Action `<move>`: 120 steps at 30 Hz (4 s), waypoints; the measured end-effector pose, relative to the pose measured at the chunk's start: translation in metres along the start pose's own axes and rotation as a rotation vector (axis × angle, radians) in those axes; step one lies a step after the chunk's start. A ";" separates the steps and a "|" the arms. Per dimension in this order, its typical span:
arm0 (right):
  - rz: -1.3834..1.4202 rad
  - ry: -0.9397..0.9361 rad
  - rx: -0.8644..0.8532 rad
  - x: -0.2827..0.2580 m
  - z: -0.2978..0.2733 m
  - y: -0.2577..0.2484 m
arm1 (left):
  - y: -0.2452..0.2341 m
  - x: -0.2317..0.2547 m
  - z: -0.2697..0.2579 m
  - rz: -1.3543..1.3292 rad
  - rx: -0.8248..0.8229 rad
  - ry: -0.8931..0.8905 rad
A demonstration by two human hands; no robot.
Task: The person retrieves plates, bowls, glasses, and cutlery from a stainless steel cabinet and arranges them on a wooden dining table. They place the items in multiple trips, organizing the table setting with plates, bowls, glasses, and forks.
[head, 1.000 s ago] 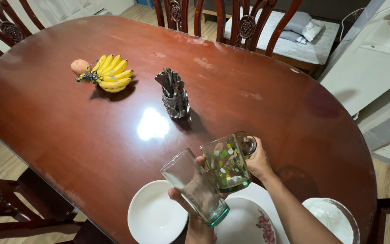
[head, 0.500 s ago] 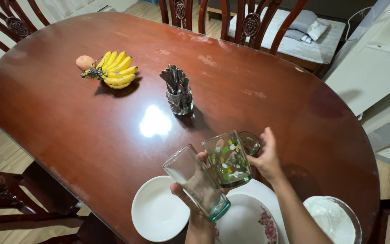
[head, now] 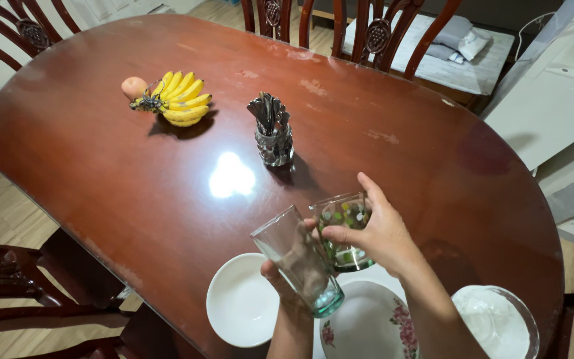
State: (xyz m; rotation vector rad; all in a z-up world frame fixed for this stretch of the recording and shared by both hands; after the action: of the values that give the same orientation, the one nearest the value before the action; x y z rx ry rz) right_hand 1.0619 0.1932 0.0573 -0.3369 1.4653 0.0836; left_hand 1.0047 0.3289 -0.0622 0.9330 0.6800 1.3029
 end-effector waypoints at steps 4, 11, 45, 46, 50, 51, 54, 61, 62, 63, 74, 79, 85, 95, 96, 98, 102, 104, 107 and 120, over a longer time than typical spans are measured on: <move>0.283 -0.017 0.012 0.026 0.012 -0.003 | 0.009 0.016 0.007 0.158 0.035 -0.004; 0.321 -0.239 0.084 0.089 0.043 0.007 | 0.009 0.059 -0.001 0.273 0.105 0.067; -0.391 -0.272 0.265 0.175 0.062 0.057 | -0.126 0.030 0.032 1.519 1.113 0.565; -0.389 -0.260 0.272 0.173 0.061 0.058 | -0.128 0.029 0.030 1.532 1.130 0.552; -0.413 -0.145 0.249 0.165 0.059 0.059 | -0.128 0.033 0.024 1.511 1.178 0.521; -0.421 -0.128 0.244 0.164 0.059 0.059 | -0.128 0.034 0.024 1.488 1.189 0.518; -0.417 -0.133 0.243 0.162 0.056 0.059 | -0.126 0.035 0.021 1.472 1.221 0.464; -0.379 -0.206 0.275 0.170 0.053 0.060 | -0.124 0.037 0.022 1.463 1.223 0.451; -0.392 -0.214 0.279 0.171 0.053 0.060 | -0.124 0.037 0.023 1.438 1.225 0.445; -0.404 -0.221 0.283 0.171 0.052 0.060 | -0.124 0.036 0.022 1.413 1.227 0.438; -0.359 -0.397 0.372 0.141 0.043 0.061 | -0.124 0.039 0.025 1.410 1.189 0.433; -0.265 -0.392 0.417 0.132 0.038 0.059 | -0.103 0.034 0.012 1.370 1.175 0.440; -0.035 -0.426 0.488 0.137 0.045 0.057 | -0.055 0.014 0.018 1.569 1.057 0.747; 0.552 -0.208 0.437 0.110 0.017 0.047 | 0.024 -0.025 0.045 1.047 0.856 0.497; 0.576 -0.183 0.426 0.103 0.012 0.043 | 0.028 -0.028 0.045 1.017 0.814 0.486; 0.611 -0.125 0.406 0.091 -0.008 0.035 | 0.035 -0.038 0.039 0.965 0.810 0.435; 0.702 -0.093 0.367 0.062 -0.031 0.018 | 0.047 -0.049 0.040 0.970 0.793 0.385; 0.737 -0.098 0.363 0.051 -0.041 0.010 | 0.053 -0.054 0.038 0.930 0.782 0.380; 0.749 -0.111 0.390 0.041 -0.058 -0.007 | 0.064 -0.063 0.037 0.845 0.733 0.359; 0.743 -0.258 0.747 0.021 -0.155 -0.067 | 0.128 -0.118 0.035 0.894 0.547 -0.136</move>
State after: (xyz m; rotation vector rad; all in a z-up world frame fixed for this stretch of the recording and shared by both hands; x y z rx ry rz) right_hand 0.9332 0.0837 0.0375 0.8056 1.1986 0.1590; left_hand 0.9516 0.2080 0.0563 1.8939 0.5255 1.8335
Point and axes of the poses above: each hand's wrist, its own z-axis towards the middle knuckle, its own y-axis out of the palm, x = y × z, the point moved 1 cm from there along z, towards the middle knuckle, and after that the axes turned 6 degrees about -y, right-handed, at the moved point
